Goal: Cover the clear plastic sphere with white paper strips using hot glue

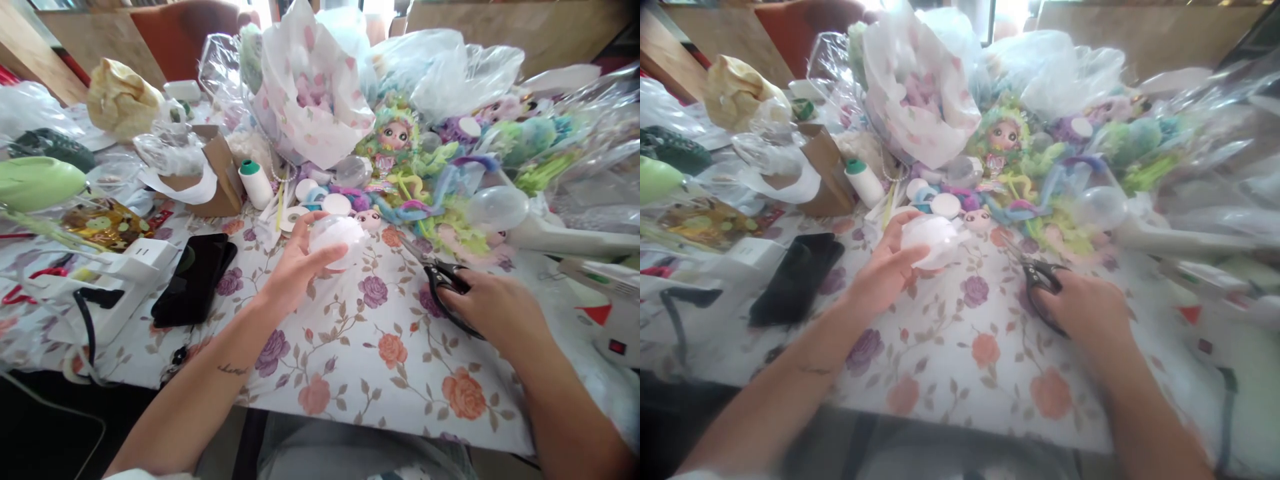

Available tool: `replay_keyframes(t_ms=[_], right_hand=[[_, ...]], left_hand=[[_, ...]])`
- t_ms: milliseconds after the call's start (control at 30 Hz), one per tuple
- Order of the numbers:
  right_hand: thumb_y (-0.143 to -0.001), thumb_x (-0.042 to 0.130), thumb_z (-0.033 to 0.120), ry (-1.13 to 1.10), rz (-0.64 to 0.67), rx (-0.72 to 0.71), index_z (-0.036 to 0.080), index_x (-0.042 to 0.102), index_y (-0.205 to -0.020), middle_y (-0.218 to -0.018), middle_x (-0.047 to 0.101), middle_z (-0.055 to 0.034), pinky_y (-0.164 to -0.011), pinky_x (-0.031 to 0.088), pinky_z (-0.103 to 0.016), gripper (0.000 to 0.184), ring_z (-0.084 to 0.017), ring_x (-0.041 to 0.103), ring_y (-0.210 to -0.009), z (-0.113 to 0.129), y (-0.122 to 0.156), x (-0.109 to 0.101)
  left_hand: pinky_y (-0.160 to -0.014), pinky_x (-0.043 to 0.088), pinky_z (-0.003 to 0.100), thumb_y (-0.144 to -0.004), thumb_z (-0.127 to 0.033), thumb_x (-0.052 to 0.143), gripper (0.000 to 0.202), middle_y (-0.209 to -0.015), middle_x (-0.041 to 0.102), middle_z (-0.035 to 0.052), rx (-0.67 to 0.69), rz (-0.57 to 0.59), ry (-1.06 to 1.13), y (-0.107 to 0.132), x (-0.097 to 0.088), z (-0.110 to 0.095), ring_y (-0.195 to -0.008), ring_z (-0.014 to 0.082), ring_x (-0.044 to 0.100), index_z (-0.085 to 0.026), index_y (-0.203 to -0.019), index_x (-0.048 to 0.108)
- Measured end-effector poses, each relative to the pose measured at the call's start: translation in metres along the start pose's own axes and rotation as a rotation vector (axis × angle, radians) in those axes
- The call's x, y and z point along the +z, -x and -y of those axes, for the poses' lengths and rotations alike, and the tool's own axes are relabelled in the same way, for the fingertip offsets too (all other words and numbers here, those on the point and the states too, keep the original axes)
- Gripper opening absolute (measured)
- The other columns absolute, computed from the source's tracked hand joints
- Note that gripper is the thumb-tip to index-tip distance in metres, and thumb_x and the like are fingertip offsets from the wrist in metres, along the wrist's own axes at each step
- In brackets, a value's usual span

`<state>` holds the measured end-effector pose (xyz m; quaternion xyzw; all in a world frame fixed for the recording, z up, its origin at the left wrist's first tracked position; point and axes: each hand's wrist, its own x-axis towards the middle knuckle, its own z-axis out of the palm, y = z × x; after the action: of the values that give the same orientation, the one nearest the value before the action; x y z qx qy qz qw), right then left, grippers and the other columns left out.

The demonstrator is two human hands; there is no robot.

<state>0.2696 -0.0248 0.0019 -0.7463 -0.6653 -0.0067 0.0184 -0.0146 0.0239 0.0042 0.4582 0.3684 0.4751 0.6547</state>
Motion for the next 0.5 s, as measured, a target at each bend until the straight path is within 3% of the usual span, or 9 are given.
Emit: replay_keyframes(t_ms=[133, 200, 300, 367, 433, 500], right_hand=[[-0.082, 0.062, 0.044, 0.021, 0.068, 0.011, 0.021, 0.074, -0.087, -0.073, 0.072, -0.0103, -0.06, 0.04, -0.036, 0.026, -0.033, 0.069, -0.077, 0.005, 0.002, 0.003], [-0.082, 0.065, 0.044, -0.057, -0.017, -0.072, 0.022, 0.076, -0.094, -0.08, 0.074, -0.009, -0.063, 0.046, -0.036, 0.027, -0.032, 0.07, -0.08, 0.004, 0.001, 0.008], [-0.087, 0.063, 0.042, -0.223, -0.196, -0.245, 0.022, 0.076, -0.102, -0.102, 0.076, -0.0098, -0.077, 0.052, -0.039, 0.029, -0.031, 0.07, -0.095, -0.001, 0.001, 0.012], [-0.09, 0.062, 0.043, -0.325, -0.322, -0.265, 0.02, 0.076, -0.104, -0.11, 0.075, -0.0108, -0.087, 0.052, -0.039, 0.03, -0.03, 0.07, -0.101, -0.007, 0.006, 0.01], [-0.091, 0.061, 0.043, -0.38, -0.475, -0.155, 0.018, 0.075, -0.101, -0.107, 0.076, -0.0129, -0.092, 0.051, -0.039, 0.03, -0.03, 0.07, -0.102, -0.018, 0.014, 0.006], [-0.093, 0.055, 0.043, -0.354, -0.605, 0.061, 0.014, 0.073, -0.105, -0.107, 0.074, -0.0182, -0.095, 0.047, -0.041, 0.036, -0.034, 0.068, -0.106, -0.037, 0.024, 0.009]], left_hand=[[-0.073, 0.063, 0.034, -0.084, -0.047, 0.071, 0.056, -0.123, 0.062, 0.0063, -0.082, 0.103, 0.086, 0.0, -0.001, 0.002, -0.104, 0.0263, 0.067, -0.032, -0.134, 0.051], [-0.074, 0.063, 0.034, -0.085, -0.047, 0.071, 0.057, -0.126, 0.063, 0.0088, -0.135, 0.176, 0.149, -0.001, -0.001, 0.004, -0.105, 0.0282, 0.068, -0.028, -0.135, 0.053], [-0.083, 0.061, 0.036, -0.082, -0.034, 0.075, 0.057, -0.13, 0.064, 0.0089, -0.221, 0.253, 0.221, -0.002, -0.001, 0.008, -0.105, 0.0293, 0.071, -0.026, -0.135, 0.054], [-0.088, 0.059, 0.038, -0.082, -0.029, 0.075, 0.057, -0.13, 0.065, 0.0082, -0.256, 0.264, 0.247, -0.002, -0.001, 0.009, -0.105, 0.0299, 0.071, -0.026, -0.134, 0.054], [-0.09, 0.058, 0.038, -0.083, -0.03, 0.074, 0.053, -0.128, 0.066, 0.0083, -0.251, 0.244, 0.264, -0.003, 0.0, 0.011, -0.11, 0.0294, 0.069, -0.024, -0.132, 0.056], [-0.089, 0.057, 0.035, -0.084, -0.03, 0.073, 0.049, -0.124, 0.068, 0.0092, -0.231, 0.215, 0.261, -0.003, 0.0, 0.012, -0.112, 0.0271, 0.066, -0.021, -0.129, 0.057]])
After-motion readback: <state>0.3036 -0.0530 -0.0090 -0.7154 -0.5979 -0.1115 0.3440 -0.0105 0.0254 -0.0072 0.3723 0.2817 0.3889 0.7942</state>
